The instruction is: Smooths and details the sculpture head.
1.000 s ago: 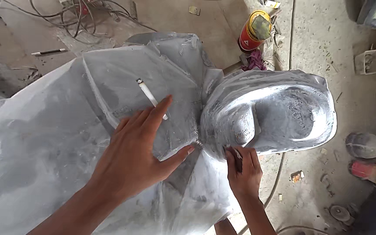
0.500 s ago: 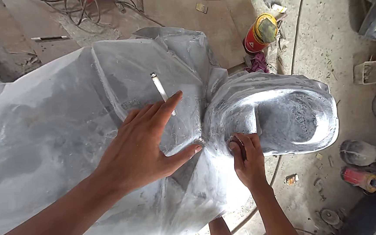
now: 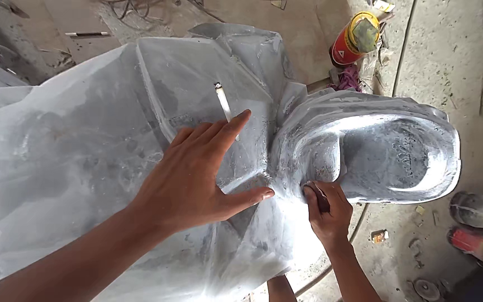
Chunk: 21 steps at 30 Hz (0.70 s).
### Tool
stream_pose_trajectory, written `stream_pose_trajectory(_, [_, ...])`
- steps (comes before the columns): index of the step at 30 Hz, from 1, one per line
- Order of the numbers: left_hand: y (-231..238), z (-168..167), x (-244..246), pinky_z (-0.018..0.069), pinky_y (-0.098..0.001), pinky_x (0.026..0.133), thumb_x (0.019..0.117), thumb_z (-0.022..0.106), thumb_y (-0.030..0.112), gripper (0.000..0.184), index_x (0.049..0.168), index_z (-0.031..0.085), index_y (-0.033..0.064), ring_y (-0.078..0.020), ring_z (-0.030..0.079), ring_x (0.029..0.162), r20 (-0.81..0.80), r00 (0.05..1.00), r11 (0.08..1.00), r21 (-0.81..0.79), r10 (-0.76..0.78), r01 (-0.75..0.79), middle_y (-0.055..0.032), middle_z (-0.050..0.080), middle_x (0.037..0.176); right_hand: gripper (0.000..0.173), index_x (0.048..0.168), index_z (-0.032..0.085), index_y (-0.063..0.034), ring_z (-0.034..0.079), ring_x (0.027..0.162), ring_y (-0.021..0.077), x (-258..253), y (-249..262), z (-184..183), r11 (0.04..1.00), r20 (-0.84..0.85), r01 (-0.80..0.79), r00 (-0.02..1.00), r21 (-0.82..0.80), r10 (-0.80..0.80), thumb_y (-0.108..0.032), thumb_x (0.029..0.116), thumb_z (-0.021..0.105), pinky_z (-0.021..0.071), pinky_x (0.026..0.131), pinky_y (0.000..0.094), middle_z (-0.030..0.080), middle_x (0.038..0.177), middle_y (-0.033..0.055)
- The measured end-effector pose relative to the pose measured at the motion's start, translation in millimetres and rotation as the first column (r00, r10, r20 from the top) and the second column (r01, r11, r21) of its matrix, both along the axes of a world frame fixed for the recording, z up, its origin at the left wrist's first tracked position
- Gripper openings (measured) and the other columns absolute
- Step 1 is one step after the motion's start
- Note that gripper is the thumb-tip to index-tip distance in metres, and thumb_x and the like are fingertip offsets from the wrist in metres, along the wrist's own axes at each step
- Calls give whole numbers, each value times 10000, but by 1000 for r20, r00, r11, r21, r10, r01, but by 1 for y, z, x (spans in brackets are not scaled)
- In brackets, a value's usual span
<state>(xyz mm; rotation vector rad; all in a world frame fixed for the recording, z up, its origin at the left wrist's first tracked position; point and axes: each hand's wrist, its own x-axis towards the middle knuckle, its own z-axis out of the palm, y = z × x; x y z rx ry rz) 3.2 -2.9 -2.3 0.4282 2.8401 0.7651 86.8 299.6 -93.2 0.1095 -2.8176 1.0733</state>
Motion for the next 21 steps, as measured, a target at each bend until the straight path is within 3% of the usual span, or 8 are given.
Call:
stream_pose_trajectory(4, [1,-1,2,448,-486,971,690,582,904,1195,1604,354,169,-195,594,1189,16,1000,1000,20,-5,5,-38,623,1369,205,1138,753,-138,645,768,64,-2,11,1,992,-13,-113,994,-53,112,-231,964,698,573,640,263,684,967,-2])
stream_pose_trajectory(10, [1,-1,1,437,-490,992,701,573,904,1182,1600,362,166,-194,591,1202,19,1000,1000,3,-20,20,-37,619,1382,191,1072,759,-74,667,764,103,-23,-16,1,993,-147,-95,986,-72,83,-198,933,720,585,643,277,692,917,42])
stream_pose_trajectory(14, [-1,0,-2,436,-479,973,696,591,895,1178,1593,372,163,-182,589,1188,14,1000,1000,20,-17,17,-28,618,1381,229,1176,751,-121,634,781,67,-22,-9,3,991,-49,-98,994,-88,94,-208,973,692,569,647,248,655,967,16])
stream_pose_trajectory(18, [-1,0,-2,437,-475,975,696,571,910,1183,1591,381,161,-193,592,1184,6,1000,1000,5,-15,15,-38,625,1366,204,1125,769,-125,609,727,78,-20,3,-7,982,-104,-163,983,-91,153,-219,963,687,529,592,251,643,927,27])
stream_pose_trajectory(21, [-1,0,-1,435,-472,982,697,582,902,1176,1595,373,170,-187,590,1191,15,1000,1000,18,-14,13,-29,621,1371,212,1151,766,-146,601,730,86,-25,5,-1,972,-53,-212,977,-98,208,-213,965,687,527,581,264,628,935,19])
